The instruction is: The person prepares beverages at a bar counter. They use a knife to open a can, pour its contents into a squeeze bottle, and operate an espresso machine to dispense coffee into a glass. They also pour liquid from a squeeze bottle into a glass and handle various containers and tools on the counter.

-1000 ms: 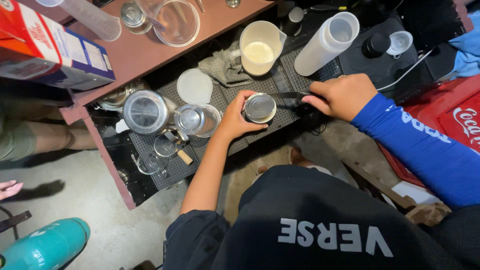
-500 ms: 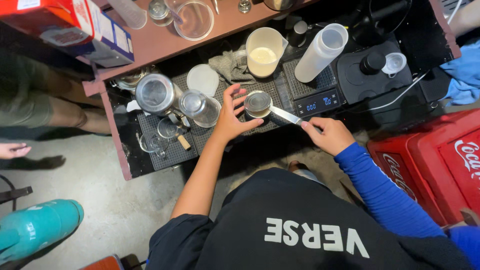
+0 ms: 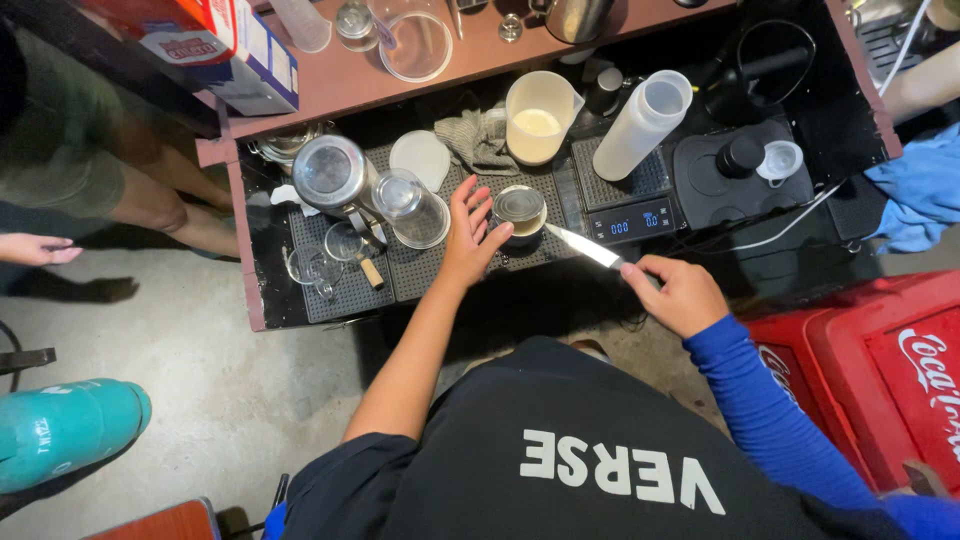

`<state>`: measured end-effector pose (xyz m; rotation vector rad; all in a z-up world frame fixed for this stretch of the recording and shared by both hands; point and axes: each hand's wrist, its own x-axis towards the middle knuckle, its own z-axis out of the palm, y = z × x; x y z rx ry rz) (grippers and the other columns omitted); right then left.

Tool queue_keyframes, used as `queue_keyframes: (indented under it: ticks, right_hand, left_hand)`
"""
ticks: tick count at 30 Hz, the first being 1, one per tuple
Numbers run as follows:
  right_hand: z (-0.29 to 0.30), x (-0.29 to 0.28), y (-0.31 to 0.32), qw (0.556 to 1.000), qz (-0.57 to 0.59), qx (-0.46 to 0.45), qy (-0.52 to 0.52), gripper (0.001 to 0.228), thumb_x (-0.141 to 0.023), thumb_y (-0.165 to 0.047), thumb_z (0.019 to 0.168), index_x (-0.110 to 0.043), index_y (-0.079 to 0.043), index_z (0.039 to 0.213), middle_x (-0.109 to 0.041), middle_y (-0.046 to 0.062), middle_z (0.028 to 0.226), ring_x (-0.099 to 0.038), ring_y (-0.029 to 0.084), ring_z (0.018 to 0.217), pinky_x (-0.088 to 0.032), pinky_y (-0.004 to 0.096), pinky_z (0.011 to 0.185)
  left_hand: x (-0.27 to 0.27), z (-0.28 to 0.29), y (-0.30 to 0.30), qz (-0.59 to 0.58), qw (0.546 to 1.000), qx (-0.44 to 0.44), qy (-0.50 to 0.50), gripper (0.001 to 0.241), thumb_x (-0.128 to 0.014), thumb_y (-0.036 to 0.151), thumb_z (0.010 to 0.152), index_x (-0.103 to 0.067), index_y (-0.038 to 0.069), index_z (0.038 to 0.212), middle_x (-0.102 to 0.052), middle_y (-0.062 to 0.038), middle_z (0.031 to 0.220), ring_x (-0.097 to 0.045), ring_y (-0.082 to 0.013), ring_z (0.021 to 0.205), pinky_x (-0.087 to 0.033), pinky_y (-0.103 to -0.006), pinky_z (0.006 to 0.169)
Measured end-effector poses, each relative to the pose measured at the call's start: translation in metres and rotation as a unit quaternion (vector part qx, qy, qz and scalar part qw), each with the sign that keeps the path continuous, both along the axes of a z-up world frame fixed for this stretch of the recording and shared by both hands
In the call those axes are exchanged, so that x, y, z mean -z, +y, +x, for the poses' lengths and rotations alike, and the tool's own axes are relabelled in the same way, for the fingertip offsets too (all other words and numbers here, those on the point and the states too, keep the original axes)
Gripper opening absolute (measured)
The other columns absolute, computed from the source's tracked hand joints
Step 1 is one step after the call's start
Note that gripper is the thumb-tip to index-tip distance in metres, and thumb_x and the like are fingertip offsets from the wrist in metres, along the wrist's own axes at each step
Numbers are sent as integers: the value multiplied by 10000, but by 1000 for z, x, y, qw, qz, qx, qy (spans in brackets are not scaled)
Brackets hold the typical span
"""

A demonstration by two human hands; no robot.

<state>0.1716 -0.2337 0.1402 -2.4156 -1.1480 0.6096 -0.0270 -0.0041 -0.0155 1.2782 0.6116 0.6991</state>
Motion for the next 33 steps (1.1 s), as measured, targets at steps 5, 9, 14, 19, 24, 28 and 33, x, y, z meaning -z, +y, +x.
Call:
queue_keyframes:
  ticks: [5,9,14,19,24,28,33]
  right_hand:
    - [-21,18,8,973,182,-78,-116,191,-731,-285,936,-756,-127,1041,-679,118,771,-653,281,643,-514,365,597]
    - [-27,29,19,946,207,-121,-219,274,-741,-187,941,-751,-138,1210,-652,81,793,-643,271,701,-525,393,626]
    - [-28,32,22,930,217,-166,-247,455,-733,-106,859,-705,-156,1310,-638,92,955,-625,292,858,-531,409,744]
    - [-31,33,8,937,186,-164,-245,479,-727,-83,865,-692,-171,1335,-630,109,1008,-623,309,914,-527,418,786]
    - [-27,27,0,944,158,-166,-238,476,-730,-91,871,-692,-177,1337,-631,116,1011,-623,302,898,-527,414,790]
    - [-30,19,-16,942,161,-162,-247,476,-724,-82,873,-697,-177,1339,-627,114,1008,-620,313,915,-528,416,806]
    - [-31,25,-32,950,200,-127,-203,393,-715,-114,901,-711,-142,1292,-649,122,923,-630,313,842,-516,392,757]
  left_hand:
    - [28,-4,-19,-5,996,-84,-5,753,-656,323,994,-237,111,1582,-432,-225,1536,-495,-344,1420,-407,-494,1165]
    - [35,-17,-29,-44,992,-102,55,615,-507,387,1047,-292,106,1550,-537,-197,1464,-570,-302,1254,-464,-479,1029]
    - [29,-23,-33,-101,990,-93,44,621,-435,424,1045,-274,95,1546,-530,-156,1442,-574,-234,1281,-463,-353,1013]
    - [33,-22,-37,-31,993,-102,54,596,-451,404,1067,-301,61,1530,-585,-181,1389,-640,-247,1209,-495,-363,951]
    - [32,-21,-29,-30,992,-108,67,607,-442,421,1056,-305,66,1529,-597,-182,1373,-668,-247,1158,-511,-368,921]
    - [28,-24,-35,-53,991,-106,62,620,-429,451,1059,-285,78,1533,-580,-187,1403,-647,-248,1185,-496,-376,972]
    - [21,-29,-41,-51,990,-106,72,638,-421,481,1047,-295,87,1533,-578,-190,1412,-651,-252,1203,-500,-399,978]
